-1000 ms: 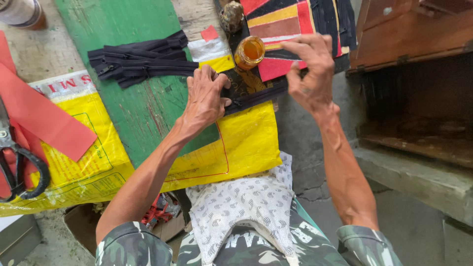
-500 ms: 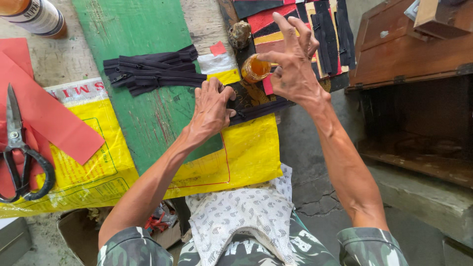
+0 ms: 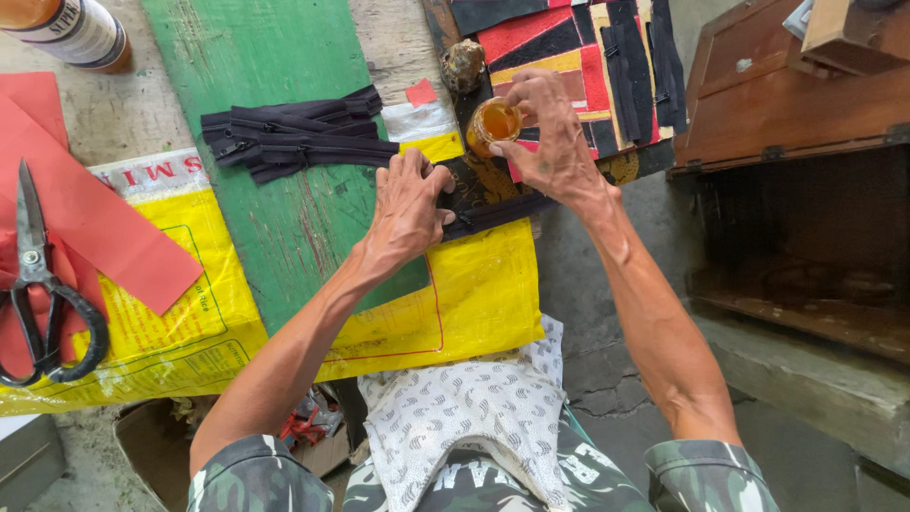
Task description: The person works at a workbench with a pile of black zippers and colorful patchwork fabric pieces. They take a zipper, dip a small stone-like object into a jar of orange adhesive, rub the adhesive along the zipper tape, then press the zipper onto a fabric panel and set the finished piece aside.
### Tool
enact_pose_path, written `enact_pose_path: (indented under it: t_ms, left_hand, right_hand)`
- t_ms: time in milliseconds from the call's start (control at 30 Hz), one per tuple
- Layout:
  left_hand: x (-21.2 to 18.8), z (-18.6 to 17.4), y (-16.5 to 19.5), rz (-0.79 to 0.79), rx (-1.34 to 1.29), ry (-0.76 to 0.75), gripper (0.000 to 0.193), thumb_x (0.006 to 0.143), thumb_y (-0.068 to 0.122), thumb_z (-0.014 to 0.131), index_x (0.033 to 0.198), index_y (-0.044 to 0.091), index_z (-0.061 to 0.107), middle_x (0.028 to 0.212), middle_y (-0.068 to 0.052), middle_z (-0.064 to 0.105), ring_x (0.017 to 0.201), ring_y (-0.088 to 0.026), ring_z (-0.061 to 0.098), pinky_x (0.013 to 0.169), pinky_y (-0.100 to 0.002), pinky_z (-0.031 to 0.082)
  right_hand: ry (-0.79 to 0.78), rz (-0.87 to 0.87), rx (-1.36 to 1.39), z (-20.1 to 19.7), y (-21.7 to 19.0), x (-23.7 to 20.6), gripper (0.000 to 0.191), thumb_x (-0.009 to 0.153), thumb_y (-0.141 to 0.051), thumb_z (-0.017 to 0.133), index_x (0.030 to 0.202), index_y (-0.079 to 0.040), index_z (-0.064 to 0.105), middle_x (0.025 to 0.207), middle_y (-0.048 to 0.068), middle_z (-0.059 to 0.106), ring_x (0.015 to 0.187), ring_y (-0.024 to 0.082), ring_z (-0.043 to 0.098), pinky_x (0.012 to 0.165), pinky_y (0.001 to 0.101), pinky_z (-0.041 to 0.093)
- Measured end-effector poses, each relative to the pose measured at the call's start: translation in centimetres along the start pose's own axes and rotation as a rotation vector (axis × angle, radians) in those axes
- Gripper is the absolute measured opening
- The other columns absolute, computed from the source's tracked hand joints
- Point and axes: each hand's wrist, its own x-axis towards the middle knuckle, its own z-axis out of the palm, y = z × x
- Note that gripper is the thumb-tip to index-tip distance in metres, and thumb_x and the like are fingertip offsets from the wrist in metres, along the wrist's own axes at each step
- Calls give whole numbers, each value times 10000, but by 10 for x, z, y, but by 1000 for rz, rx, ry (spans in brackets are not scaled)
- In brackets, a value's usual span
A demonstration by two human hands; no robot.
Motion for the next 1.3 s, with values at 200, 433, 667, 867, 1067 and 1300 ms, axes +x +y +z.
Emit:
enact_pose_path:
  t_ms: [200,433,667,867,1067,1300]
  left_hand:
    - [-1,3,-3,-5,-2,-5,473,628,221,915,1029,135,679,1072,-117,516,1046,-321,478,839,-468,358]
    - [-2,8,-7,-5,0,1,466,624,223,917,1018,134,685,1067,-120,516,1035,-323,477,829,-468,358]
    - [-2,4,-5,15,4,16,472,619,221,915,1018,136,679,1063,-116,520,1037,-321,478,823,-468,357]
    - [-2,1,-2,7,5,8,457,632,216,910,1016,137,676,1067,-109,527,1052,-316,479,816,-468,354]
    - [-4,-1,-1,7,3,2,456,635,214,906,1017,130,673,1073,-119,515,1046,-318,468,835,-471,357]
    - [-4,0,-2,9,4,-2,454,648,214,906,1029,133,673,1069,-105,521,1051,-313,473,825,-469,352]
  right_hand:
    - [29,-77,100,-8,-16,-3,680,808,-126,879,1363,-58,492,1472,142,424,1390,308,498,1121,439,468]
    - [394,-148,332,-59,-61,-12,492,856,26,611,1318,-134,668,1413,127,521,1354,284,496,1153,435,410]
    - [-6,-140,-575,-34,-23,-6,603,774,53,694,1219,-324,849,1715,94,216,1566,324,93,1274,514,133]
    - [-135,-134,-626,-13,6,-3,556,657,-2,771,1123,-295,848,1780,101,98,1588,397,64,1204,573,132]
    - [-145,-144,-613,-8,6,-1,499,644,-5,785,1077,-246,846,1790,92,101,1591,405,74,1199,569,142]
    - [-14,31,-403,-21,2,-8,517,762,85,692,1078,-283,871,1775,76,306,1614,302,157,1302,499,143]
